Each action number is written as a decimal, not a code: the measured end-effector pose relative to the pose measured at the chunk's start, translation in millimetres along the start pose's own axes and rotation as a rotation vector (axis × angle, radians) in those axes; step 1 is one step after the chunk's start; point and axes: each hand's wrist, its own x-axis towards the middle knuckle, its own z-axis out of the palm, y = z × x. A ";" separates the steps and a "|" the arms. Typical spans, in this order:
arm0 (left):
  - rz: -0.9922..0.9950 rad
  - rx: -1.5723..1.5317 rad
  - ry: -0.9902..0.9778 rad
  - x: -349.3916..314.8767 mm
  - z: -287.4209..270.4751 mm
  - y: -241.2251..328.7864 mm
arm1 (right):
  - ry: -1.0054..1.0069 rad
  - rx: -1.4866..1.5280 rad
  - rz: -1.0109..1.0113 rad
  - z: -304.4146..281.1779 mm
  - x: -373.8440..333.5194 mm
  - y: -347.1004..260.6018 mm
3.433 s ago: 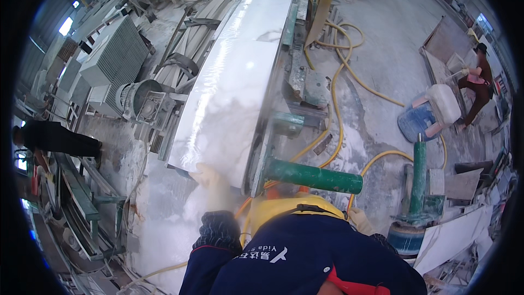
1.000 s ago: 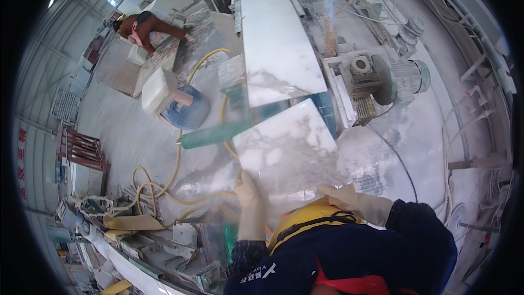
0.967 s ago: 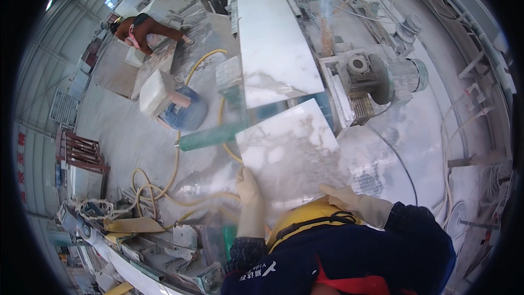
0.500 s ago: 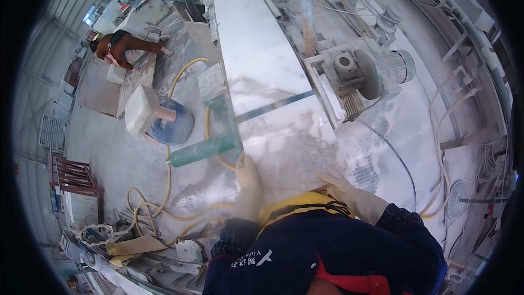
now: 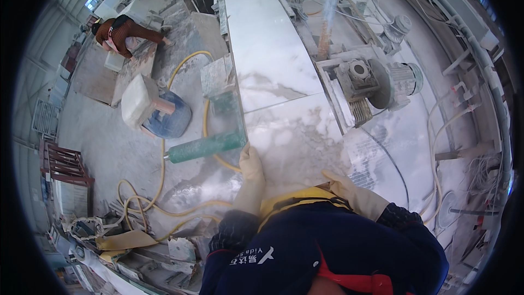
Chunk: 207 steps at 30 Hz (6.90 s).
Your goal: The person repeatedly wipes the surface of a large white stone slab with a cloth while water sprays onto it. They move along the slab, wiping different sections and occasionally adjusting their grip on the cloth.
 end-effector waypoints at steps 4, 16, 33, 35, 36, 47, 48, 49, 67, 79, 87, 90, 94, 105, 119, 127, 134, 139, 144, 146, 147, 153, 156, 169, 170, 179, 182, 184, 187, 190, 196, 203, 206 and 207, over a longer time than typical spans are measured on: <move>-0.009 0.038 0.026 -0.4 3.1 4.3 | 0.026 0.076 0.057 8.5 1.3 -5.3; -0.020 0.108 0.019 4.0 8.0 22.5 | -0.004 0.090 0.191 6.1 9.2 -10.6; -0.282 -0.087 -0.240 12.2 -39.1 10.3 | 0.302 -0.685 -0.532 -14.6 9.5 -23.1; -0.358 -0.073 -0.262 2.8 -52.7 10.5 | 0.684 -0.415 -0.785 -12.0 1.9 -34.2; -0.365 -0.099 -0.240 -2.5 -56.6 8.1 | 0.942 -0.065 -0.846 -6.8 -0.2 -40.2; -0.346 0.244 -0.300 10.8 -64.3 -36.1 | 0.339 -2.522 -1.449 91.7 188.1 -151.3; -0.309 0.239 -0.312 10.5 -64.7 -38.5 | 0.276 -2.466 -1.335 95.5 204.8 -158.1; -0.307 0.211 -0.327 9.8 -64.8 -40.3 | 0.285 -2.467 -1.367 100.6 220.0 -164.5; -0.347 0.082 -0.202 -5.6 -43.9 -23.7 | 0.322 -2.243 -0.992 136.4 236.1 -182.2; -0.442 -0.384 0.131 -103.7 -149.7 -79.4 | 0.306 -2.286 -0.869 144.8 235.2 -190.8; -0.330 -1.178 -0.311 -195.4 -247.4 -240.0 | 0.340 -2.397 -0.915 128.3 256.5 -197.0; -0.338 -1.162 -0.243 -214.9 -244.3 -261.2 | 0.344 -2.395 -0.906 130.2 257.0 -198.6; -0.578 -0.492 0.499 -217.0 -214.4 -230.9 | 0.363 -2.437 -0.874 138.2 254.8 -199.4; -0.525 -0.406 0.582 -191.0 -220.0 -173.3 | 0.394 -2.475 -0.881 146.3 254.2 -202.4; -0.511 -0.404 0.720 -229.3 -203.7 -183.6 | 0.353 -2.462 -0.909 138.9 269.2 -217.1; -0.515 -0.341 0.688 -257.3 -186.5 -207.9 | 0.352 -2.471 -0.895 138.3 275.7 -223.2; -0.559 -0.449 0.760 -256.4 -174.9 -191.3 | 0.344 -2.448 -0.954 140.8 275.6 -225.1; -0.584 -0.404 0.782 -250.1 -169.3 -182.4 | 0.330 -2.438 -0.969 138.5 280.7 -228.2; -0.635 -0.400 0.820 -255.8 -168.5 -187.3 | 0.335 -2.443 -0.960 139.3 283.6 -231.1; -0.630 -0.401 0.818 -261.2 -168.8 -189.5 | 0.335 -2.437 -0.965 140.3 283.2 -231.5; -0.614 -0.408 0.801 -264.4 -168.8 -190.4 | 0.336 -2.436 -0.969 140.8 283.1 -231.8; -0.635 -0.423 0.824 -271.3 -168.9 -197.0 | 0.338 -2.427 -0.970 141.8 285.5 -234.5; -0.601 -0.435 0.820 -271.2 -169.3 -199.1 | 0.345 -2.425 -0.966 141.1 288.9 -236.5; -0.615 -0.465 0.870 -275.1 -166.2 -196.0 | 0.325 -2.408 -1.000 143.1 293.4 -242.8; -0.612 -0.473 0.864 -275.9 -166.5 -196.9 | 0.328 -2.409 -0.997 143.7 293.5 -243.2; -0.577 -0.517 0.842 -279.9 -169.3 -196.7 | 0.334 -2.402 -1.003 144.9 298.4 -247.9; -0.569 -0.507 0.833 -280.4 -170.4 -195.3 | 0.342 -2.399 -1.023 143.9 301.0 -249.6; -0.563 -0.485 0.835 -280.9 -171.0 -193.9 | 0.345 -2.387 -1.040 143.6 302.6 -250.4; -0.563 -0.460 0.832 -281.0 -171.0 -189.9 | 0.352 -2.386 -1.048 143.9 304.5 -251.5; -0.561 -0.370 0.803 -281.4 -169.6 -185.0 | 0.355 -2.387 -1.055 144.9 305.5 -252.6; -0.557 -0.409 0.809 -283.5 -172.9 -187.3 | 0.365 -2.382 -1.032 146.6 307.6 -255.4; -0.580 -0.377 0.795 -287.1 -179.5 -199.3 | 0.365 -2.372 -1.066 145.7 313.6 -259.7; -0.574 -0.380 0.799 -288.0 -177.4 -196.6 | 0.369 -2.377 -1.071 145.3 316.1 -261.8; -0.575 -0.379 0.807 -288.2 -176.3 -195.1 | 0.370 -2.378 -1.074 145.2 316.9 -262.4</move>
